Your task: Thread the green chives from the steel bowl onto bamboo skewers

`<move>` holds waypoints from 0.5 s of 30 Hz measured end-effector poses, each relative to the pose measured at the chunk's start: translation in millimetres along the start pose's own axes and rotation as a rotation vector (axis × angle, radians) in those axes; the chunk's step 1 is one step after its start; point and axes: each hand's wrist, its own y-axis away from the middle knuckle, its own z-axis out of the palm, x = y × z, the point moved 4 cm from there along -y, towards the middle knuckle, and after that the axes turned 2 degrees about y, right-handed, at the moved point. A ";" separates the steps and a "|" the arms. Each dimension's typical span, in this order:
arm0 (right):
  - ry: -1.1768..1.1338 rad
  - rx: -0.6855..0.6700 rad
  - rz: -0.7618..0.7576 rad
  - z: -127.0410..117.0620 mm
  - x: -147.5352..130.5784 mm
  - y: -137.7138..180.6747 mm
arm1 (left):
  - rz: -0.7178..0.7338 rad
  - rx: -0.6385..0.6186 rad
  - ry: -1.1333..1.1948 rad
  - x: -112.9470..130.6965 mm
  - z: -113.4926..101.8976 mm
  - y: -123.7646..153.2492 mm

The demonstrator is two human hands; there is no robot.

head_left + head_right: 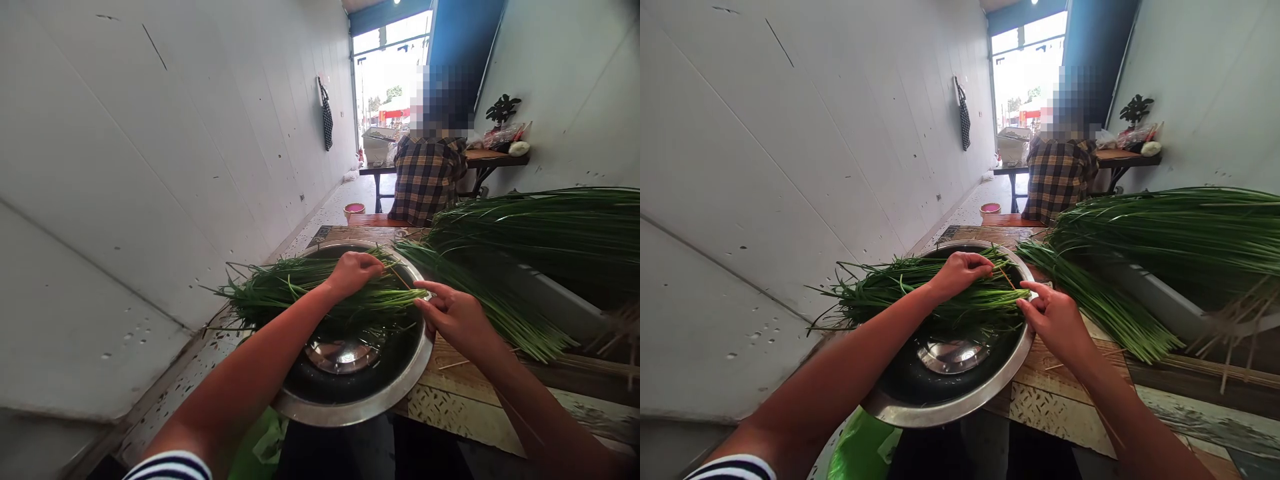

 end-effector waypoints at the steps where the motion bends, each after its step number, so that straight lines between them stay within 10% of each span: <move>1: 0.001 0.002 0.004 0.0 0.1 0.0 | -0.009 -0.008 0.013 0.3 0.6 0.5; 15: 0.002 -0.003 0.035 -0.5 1.5 1.5 | -0.054 -0.034 0.194 -6.2 3.2 -1.8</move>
